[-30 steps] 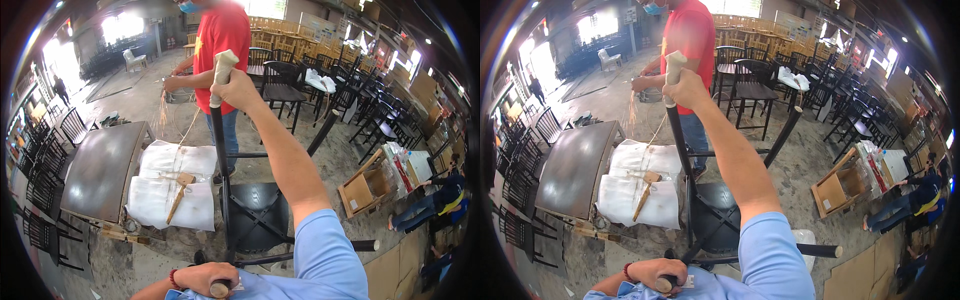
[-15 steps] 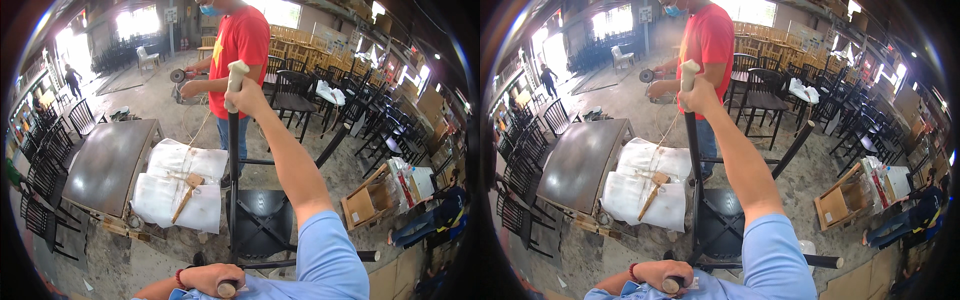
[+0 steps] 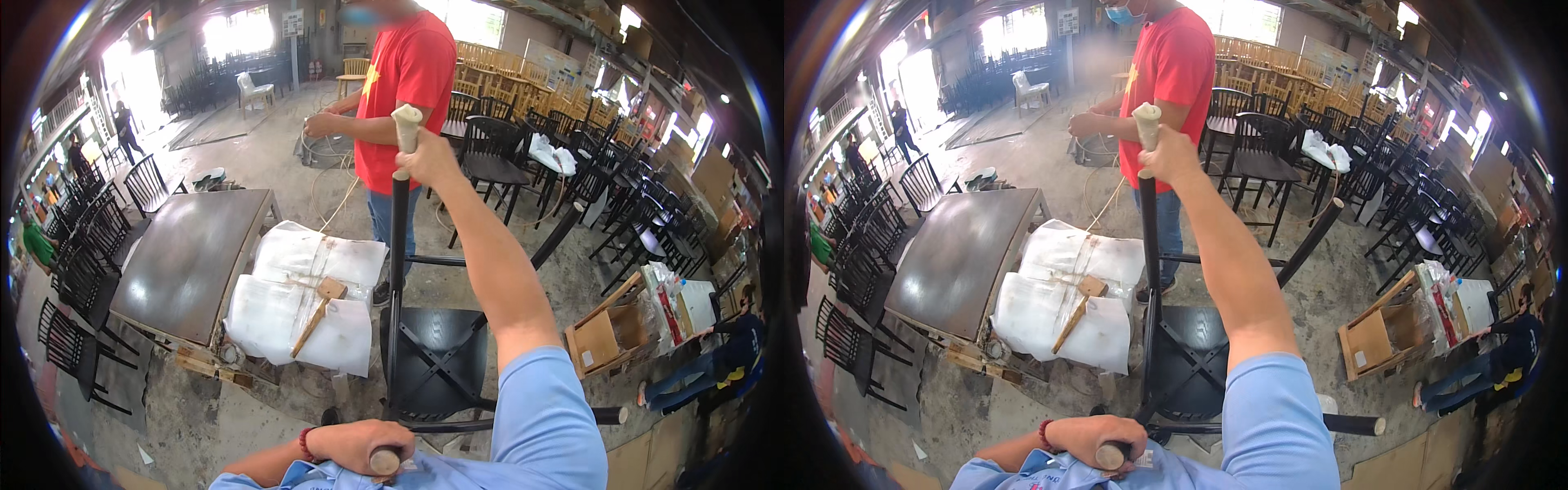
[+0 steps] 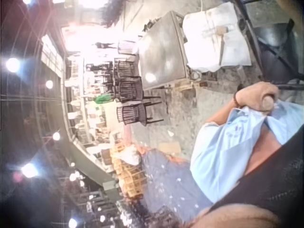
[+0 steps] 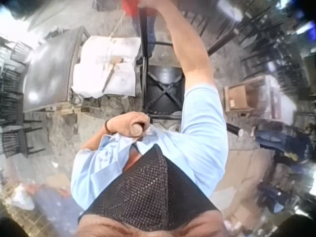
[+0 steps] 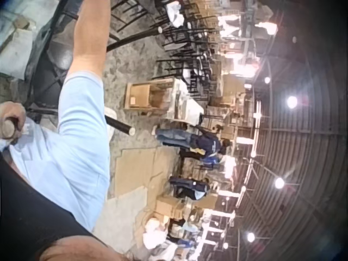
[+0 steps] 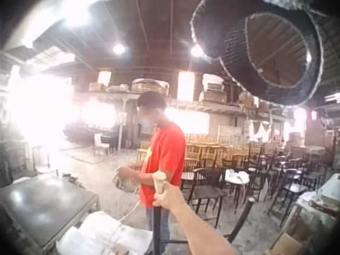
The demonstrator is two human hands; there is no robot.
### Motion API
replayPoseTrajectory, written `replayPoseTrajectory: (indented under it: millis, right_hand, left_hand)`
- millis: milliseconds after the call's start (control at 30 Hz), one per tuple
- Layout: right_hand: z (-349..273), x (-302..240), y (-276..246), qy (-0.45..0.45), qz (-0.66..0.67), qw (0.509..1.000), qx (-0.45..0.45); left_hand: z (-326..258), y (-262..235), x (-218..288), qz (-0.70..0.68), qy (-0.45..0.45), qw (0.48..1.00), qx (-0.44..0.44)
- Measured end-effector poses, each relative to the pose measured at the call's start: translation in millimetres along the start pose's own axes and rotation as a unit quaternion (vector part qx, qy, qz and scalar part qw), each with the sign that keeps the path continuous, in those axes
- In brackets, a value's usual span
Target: The person uses an angle grinder to smooth the legs of a black wooden chair, then wipes the legs with a cloth. The person repeats this process on multiple chairs, moving each finished chair aside and retrieving a new one from a stack.
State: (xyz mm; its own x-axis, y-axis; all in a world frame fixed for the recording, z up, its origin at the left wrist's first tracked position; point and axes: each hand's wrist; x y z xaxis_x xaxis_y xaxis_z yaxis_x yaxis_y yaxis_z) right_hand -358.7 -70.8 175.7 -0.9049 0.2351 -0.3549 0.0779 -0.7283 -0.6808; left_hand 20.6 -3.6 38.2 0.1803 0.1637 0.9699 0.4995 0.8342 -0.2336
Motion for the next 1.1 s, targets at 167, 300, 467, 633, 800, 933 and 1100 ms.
replayPoseTrajectory:
  millis: [167, 300, 467, 633, 800, 933, 1100]
  right_hand:
    - [-35, -16, -2, 0.005, 0.084, 0.994, 0.076]
    - [-121, -28, 11, -0.126, 0.120, 0.978, 0.115]
    - [-234, -96, 26, -0.168, -0.060, 0.983, -0.038]
    - [-280, -112, 55, -0.154, -0.074, 0.983, -0.060]
    - [-354, -106, 38, 0.155, 0.047, 0.985, 0.065]
    - [-474, -113, 36, 0.320, -0.004, 0.905, 0.278]
    - [-578, -179, 69, 0.603, 0.004, 0.755, 0.258]
  left_hand:
    - [-9, -12, 1, -0.006, -0.078, 0.997, -0.030]
    - [-39, -57, -43, -0.088, -0.047, 0.995, 0.032]
    - [-22, -88, -49, -0.480, -0.097, 0.839, 0.236]
    - [-22, -88, -91, -0.398, -0.150, 0.881, 0.210]
    - [-143, -93, -169, -0.145, -0.225, 0.865, 0.424]
    - [-285, -86, -267, 0.033, -0.391, 0.713, 0.581]
    - [-388, -94, -310, 0.118, -0.495, 0.558, 0.656]
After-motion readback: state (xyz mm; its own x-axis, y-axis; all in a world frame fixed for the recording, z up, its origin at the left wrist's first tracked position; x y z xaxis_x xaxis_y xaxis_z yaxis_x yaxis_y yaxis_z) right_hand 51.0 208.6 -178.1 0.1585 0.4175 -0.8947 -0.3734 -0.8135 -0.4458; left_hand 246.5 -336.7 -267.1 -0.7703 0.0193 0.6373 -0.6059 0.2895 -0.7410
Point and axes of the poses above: each hand's wrist, its own z-axis towards the middle knuckle, its own y-axis out of the palm, x = y × z, and after that the axes turned 5 degrees about -y, right-handed
